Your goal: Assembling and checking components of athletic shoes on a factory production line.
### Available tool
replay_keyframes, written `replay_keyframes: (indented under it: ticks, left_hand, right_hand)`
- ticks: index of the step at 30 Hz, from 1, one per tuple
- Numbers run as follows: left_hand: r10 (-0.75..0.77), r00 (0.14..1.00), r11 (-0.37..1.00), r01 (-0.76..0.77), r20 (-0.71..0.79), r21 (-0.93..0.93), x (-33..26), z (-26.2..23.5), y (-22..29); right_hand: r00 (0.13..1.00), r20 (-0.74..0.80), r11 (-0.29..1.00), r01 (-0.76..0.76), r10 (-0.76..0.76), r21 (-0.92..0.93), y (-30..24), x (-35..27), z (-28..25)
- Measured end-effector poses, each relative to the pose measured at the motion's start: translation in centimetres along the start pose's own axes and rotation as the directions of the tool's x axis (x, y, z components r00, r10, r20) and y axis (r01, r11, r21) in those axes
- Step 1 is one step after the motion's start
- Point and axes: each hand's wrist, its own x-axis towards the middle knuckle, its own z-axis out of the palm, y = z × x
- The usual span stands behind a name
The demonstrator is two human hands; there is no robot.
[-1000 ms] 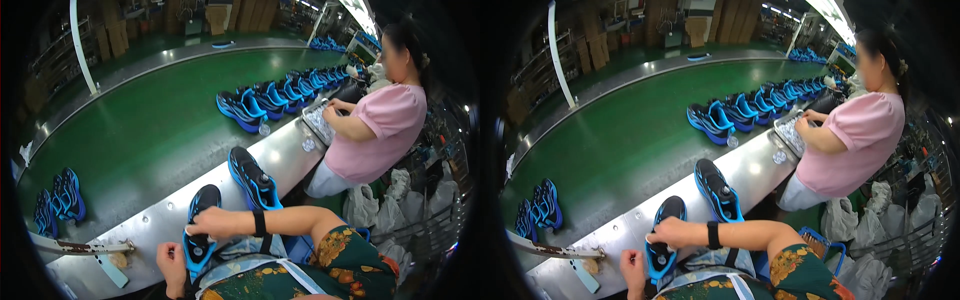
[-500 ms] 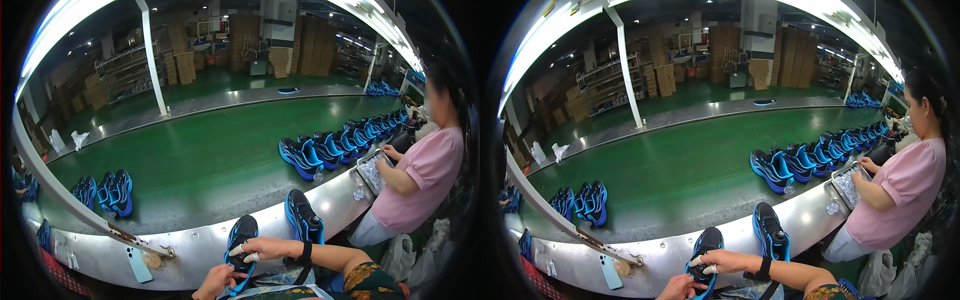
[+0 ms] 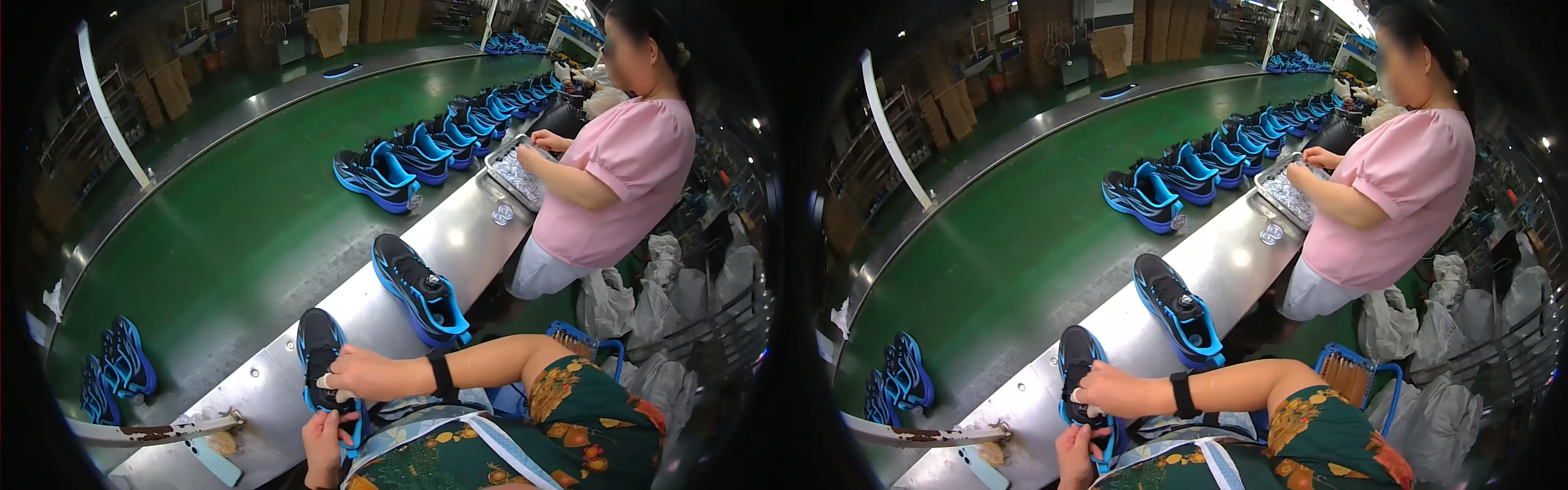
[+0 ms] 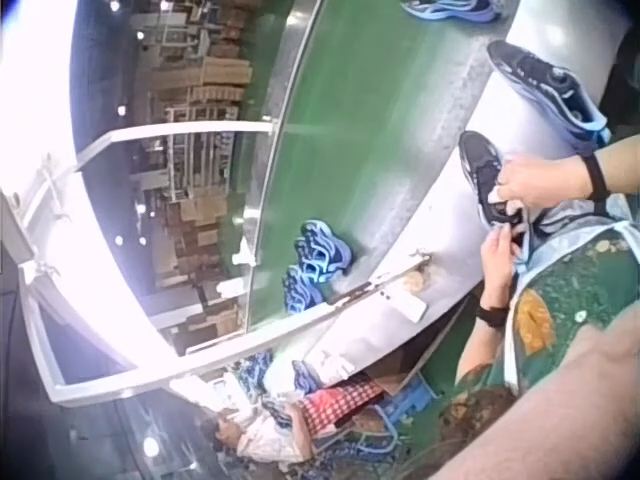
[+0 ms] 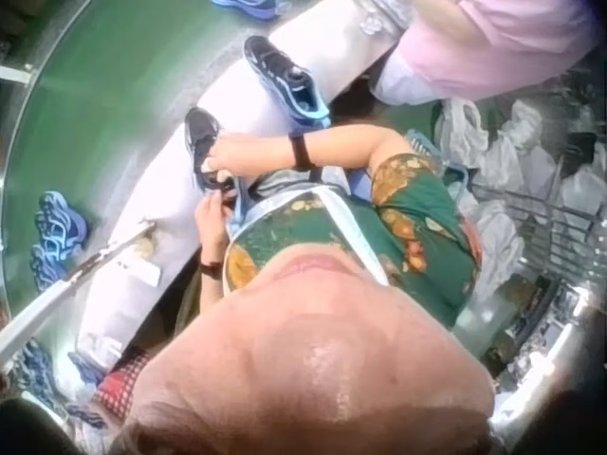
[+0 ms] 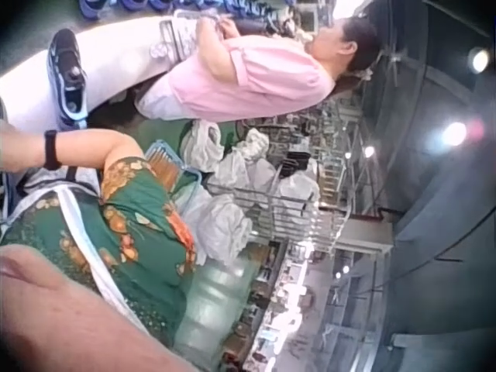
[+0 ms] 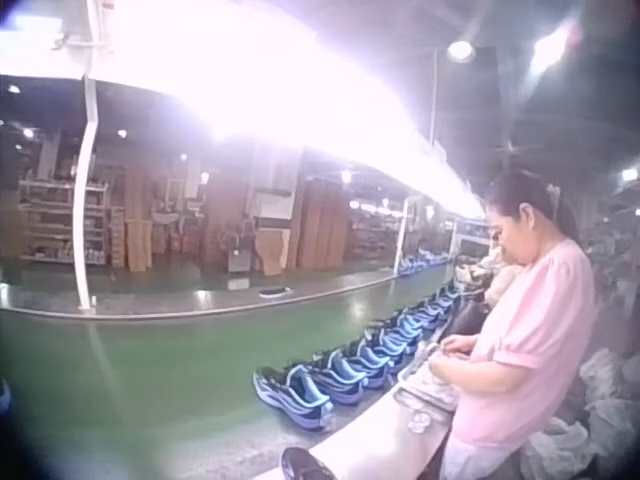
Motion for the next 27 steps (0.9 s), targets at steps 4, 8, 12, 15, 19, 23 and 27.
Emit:
replay_keyframes:
  ticks: [4,8,12,15,19,23,27]
  left_hand:
    - [-0.036,0.999,0.997,0.037,0.006,-0.069,-0.1,-0.4,-0.6]
    - [-0.052,0.999,0.989,0.052,0.003,-0.137,0.0,0.9,0.7]
    - [0.004,1.000,0.999,-0.005,-0.031,-0.051,-0.9,1.7,1.7]
    - [-0.030,0.996,0.994,0.021,-0.087,-0.103,-2.7,1.4,2.0]
    - [-0.049,0.998,0.997,0.045,-0.051,-0.065,-2.0,1.6,1.5]
    - [-0.050,0.999,0.991,0.051,0.014,-0.123,-0.9,3.3,2.6]
    - [-0.100,0.995,0.971,0.103,0.028,-0.215,-1.0,2.9,2.8]
  right_hand:
    - [0.996,-0.064,0.998,0.060,-0.061,-0.027,0.6,-0.2,0.5]
    - [0.996,0.040,0.955,-0.088,0.080,0.283,1.1,-0.6,0.1]
    - [0.981,-0.193,0.999,0.028,-0.034,-0.035,-0.7,-0.4,1.6]
    - [0.959,-0.257,0.991,0.098,-0.119,-0.092,-0.5,0.6,3.6]
    - [0.997,-0.034,0.990,0.073,-0.070,0.124,0.3,0.3,0.4]
    - [0.978,-0.209,0.993,-0.023,-0.001,-0.113,-0.6,-0.3,0.5]
    - [0.989,0.100,0.992,-0.112,0.105,0.065,-0.4,1.2,-2.3]
